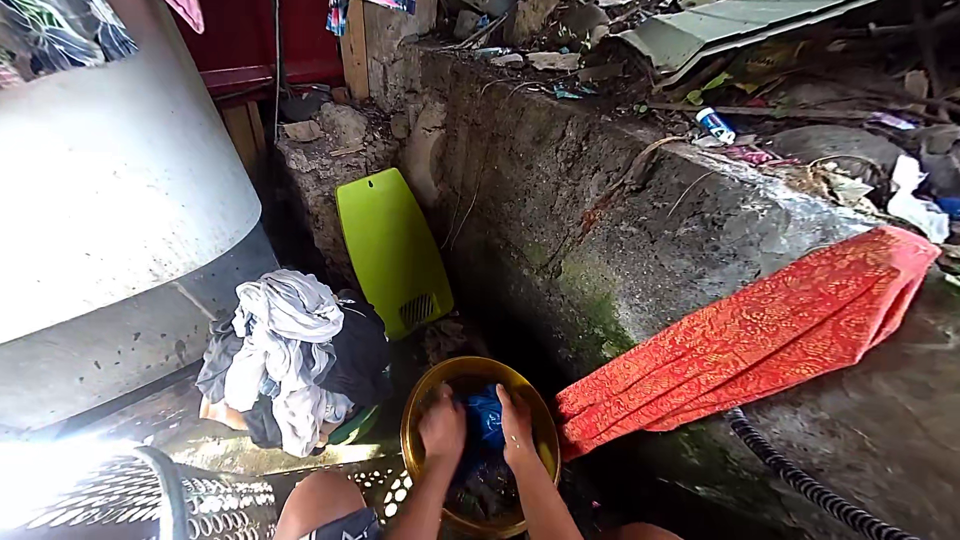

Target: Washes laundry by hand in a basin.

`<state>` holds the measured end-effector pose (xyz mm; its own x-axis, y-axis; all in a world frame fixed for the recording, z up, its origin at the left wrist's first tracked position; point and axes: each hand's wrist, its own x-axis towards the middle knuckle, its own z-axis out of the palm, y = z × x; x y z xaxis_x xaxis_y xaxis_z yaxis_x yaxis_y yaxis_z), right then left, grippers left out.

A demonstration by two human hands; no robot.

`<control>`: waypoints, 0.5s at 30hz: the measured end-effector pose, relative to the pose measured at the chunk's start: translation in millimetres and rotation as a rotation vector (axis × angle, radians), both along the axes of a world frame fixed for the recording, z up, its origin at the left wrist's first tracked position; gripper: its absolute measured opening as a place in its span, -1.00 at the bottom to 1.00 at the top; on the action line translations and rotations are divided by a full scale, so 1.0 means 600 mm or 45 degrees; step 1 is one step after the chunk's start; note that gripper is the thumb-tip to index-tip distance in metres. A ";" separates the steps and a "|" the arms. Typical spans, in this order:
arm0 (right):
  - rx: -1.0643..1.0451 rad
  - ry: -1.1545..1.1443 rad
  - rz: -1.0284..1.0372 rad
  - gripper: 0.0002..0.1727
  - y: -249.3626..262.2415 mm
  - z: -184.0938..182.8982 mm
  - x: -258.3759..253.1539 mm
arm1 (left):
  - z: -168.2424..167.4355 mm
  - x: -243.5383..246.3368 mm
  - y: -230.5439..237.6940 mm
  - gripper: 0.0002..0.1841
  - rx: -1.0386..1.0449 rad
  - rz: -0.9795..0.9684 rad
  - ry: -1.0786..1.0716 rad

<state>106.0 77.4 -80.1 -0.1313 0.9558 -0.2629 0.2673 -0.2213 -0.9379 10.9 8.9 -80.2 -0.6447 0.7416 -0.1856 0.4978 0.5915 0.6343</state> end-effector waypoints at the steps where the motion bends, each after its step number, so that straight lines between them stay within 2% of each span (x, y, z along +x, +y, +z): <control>1: 0.060 -0.229 0.132 -0.57 0.011 -0.006 0.007 | -0.008 -0.021 0.007 -0.47 -0.111 -0.003 -0.035; 3: 0.093 -0.836 0.518 -0.51 0.016 -0.036 0.021 | -0.037 -0.030 0.017 -0.36 -0.191 -0.150 0.033; 4: 0.041 -1.066 0.699 -0.49 0.005 -0.055 0.023 | -0.053 -0.027 0.019 -0.40 -0.222 -0.256 0.064; 6: -0.119 -1.274 0.998 -0.45 -0.023 -0.086 0.023 | -0.071 -0.018 0.019 -0.49 -0.375 -0.427 0.039; 8: -0.215 -1.286 1.149 -0.43 -0.030 -0.102 0.024 | -0.075 -0.009 0.014 -0.42 -0.580 -0.498 -0.052; 9: -0.183 -1.198 1.115 -0.43 -0.024 -0.105 0.028 | -0.072 -0.007 0.009 -0.44 -0.678 -0.496 -0.119; 10: -0.123 -0.987 0.972 -0.50 -0.014 -0.101 0.033 | -0.068 -0.006 0.006 -0.48 -0.742 -0.466 -0.177; 12: -0.088 -0.214 0.454 -0.76 0.000 -0.055 0.022 | -0.061 -0.010 0.006 -0.48 -0.713 -0.348 -0.267; 14: -0.214 0.416 -0.004 -0.80 0.007 -0.003 0.000 | -0.049 -0.012 0.010 -0.51 -0.461 -0.158 -0.324; 15: -0.296 0.577 -0.143 -0.75 0.009 0.010 -0.004 | -0.039 -0.004 0.011 -0.57 -0.231 -0.066 -0.339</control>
